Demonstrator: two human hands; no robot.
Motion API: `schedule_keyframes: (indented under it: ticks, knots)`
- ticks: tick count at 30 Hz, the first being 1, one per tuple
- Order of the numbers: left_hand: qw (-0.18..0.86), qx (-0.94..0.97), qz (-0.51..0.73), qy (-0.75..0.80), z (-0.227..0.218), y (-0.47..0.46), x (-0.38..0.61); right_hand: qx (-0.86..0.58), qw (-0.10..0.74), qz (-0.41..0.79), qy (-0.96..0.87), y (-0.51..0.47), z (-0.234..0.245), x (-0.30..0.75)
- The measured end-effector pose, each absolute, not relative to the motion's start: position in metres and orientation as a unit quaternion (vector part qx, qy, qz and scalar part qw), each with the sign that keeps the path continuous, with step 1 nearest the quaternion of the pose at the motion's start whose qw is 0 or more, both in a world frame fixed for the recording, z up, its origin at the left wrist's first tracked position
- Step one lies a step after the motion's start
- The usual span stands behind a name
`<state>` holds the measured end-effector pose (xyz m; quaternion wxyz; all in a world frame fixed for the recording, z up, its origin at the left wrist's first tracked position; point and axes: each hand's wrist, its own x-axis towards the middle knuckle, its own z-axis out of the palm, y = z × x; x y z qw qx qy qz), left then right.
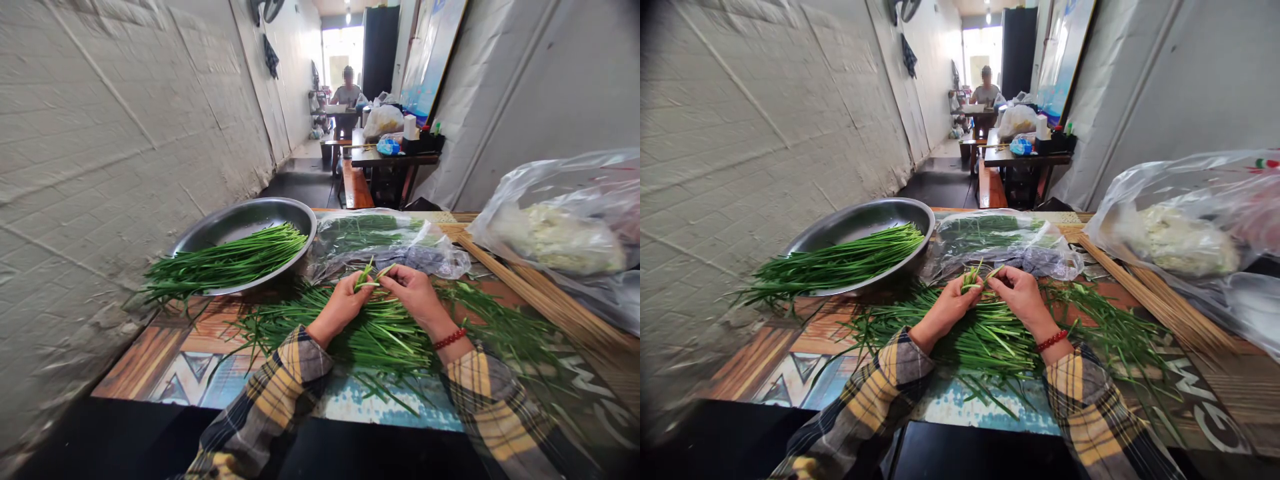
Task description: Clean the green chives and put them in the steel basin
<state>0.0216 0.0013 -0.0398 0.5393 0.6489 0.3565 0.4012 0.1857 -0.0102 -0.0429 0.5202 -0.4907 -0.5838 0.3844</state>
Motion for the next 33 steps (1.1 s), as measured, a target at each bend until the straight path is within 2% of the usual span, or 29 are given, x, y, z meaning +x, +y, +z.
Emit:
schedule_keyframes:
  ticks: [5, 9, 16, 18, 22, 25, 28, 30, 33]
  knots:
    - [0.527, 0.658, 0.404, 0.356, -0.042, 0.003, 0.021, -0.479, 0.510, 0.377, -0.607, -0.009, -0.044, 0.190]
    - [0.520, 0.661, 0.403, 0.362, -0.042, 0.003, 0.022, -0.501, 0.500, 0.326, -0.626, -0.010, -0.040, 0.188]
    - [0.501, 0.680, 0.389, 0.369, -0.035, 0.001, 0.022, -0.546, 0.469, 0.065, -0.691, -0.014, -0.040, 0.181]
    - [0.499, 0.685, 0.385, 0.365, -0.034, 0.000, 0.021, -0.558, 0.477, 0.028, -0.679, -0.012, -0.042, 0.186]
    - [0.506, 0.677, 0.383, 0.373, -0.032, -0.001, 0.021, -0.598, 0.567, 0.122, -0.553, -0.004, -0.046, 0.206]
    - [0.510, 0.665, 0.388, 0.384, -0.033, -0.001, 0.021, -0.565, 0.631, 0.201, -0.492, -0.002, -0.045, 0.220]
    - [0.512, 0.657, 0.395, 0.387, -0.033, -0.001, 0.021, -0.542, 0.577, 0.210, -0.574, -0.005, -0.037, 0.224]
    - [0.512, 0.656, 0.399, 0.384, -0.033, -0.001, 0.021, -0.527, 0.532, 0.173, -0.640, -0.008, -0.030, 0.222]
    - [0.515, 0.657, 0.400, 0.378, -0.033, 0.000, 0.021, -0.488, 0.512, 0.100, -0.700, -0.011, -0.023, 0.215]
